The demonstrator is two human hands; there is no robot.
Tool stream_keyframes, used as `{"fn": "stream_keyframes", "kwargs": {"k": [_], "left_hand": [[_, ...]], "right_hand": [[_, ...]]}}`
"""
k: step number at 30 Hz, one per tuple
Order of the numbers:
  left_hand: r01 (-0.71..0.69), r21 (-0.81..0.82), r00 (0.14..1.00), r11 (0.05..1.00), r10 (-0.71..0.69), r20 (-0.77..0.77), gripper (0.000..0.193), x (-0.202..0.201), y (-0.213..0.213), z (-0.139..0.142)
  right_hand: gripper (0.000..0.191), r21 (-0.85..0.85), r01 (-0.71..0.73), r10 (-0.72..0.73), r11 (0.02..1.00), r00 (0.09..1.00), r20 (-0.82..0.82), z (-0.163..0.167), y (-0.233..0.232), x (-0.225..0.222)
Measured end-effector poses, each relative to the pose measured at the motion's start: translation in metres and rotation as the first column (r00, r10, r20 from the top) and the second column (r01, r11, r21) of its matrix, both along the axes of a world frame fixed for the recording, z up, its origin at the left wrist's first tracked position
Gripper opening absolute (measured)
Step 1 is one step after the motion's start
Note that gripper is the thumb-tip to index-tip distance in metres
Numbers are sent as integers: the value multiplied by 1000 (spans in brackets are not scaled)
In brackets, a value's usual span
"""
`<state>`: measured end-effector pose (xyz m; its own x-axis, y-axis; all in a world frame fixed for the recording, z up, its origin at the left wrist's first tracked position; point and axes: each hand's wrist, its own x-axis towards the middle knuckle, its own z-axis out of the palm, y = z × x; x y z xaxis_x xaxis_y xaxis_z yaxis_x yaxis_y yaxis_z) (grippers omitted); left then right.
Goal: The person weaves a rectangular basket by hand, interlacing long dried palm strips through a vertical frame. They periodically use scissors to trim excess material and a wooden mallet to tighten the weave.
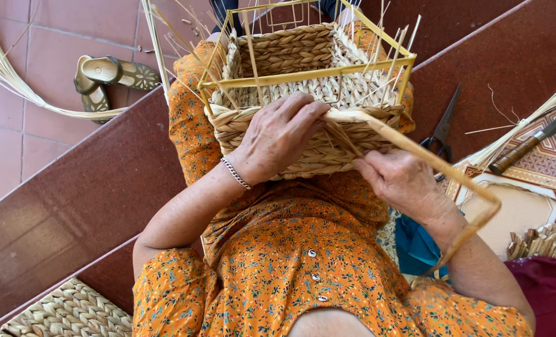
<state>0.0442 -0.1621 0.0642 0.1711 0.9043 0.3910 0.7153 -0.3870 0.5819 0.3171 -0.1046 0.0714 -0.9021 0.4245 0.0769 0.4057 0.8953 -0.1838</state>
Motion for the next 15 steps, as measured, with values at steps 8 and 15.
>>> {"fn": "stream_keyframes", "kwargs": {"k": [8, 15], "left_hand": [[-39, -38, 982, 998, 46, 182, 24, 11, -2, 9], [-105, -298, 908, 949, 214, 360, 22, 7, 1, 17]], "right_hand": [[22, -190, 221, -285, 957, 848, -448, 14, 18, -18], [19, -558, 153, -446, 816, 780, -438, 8, 11, -53]]}}
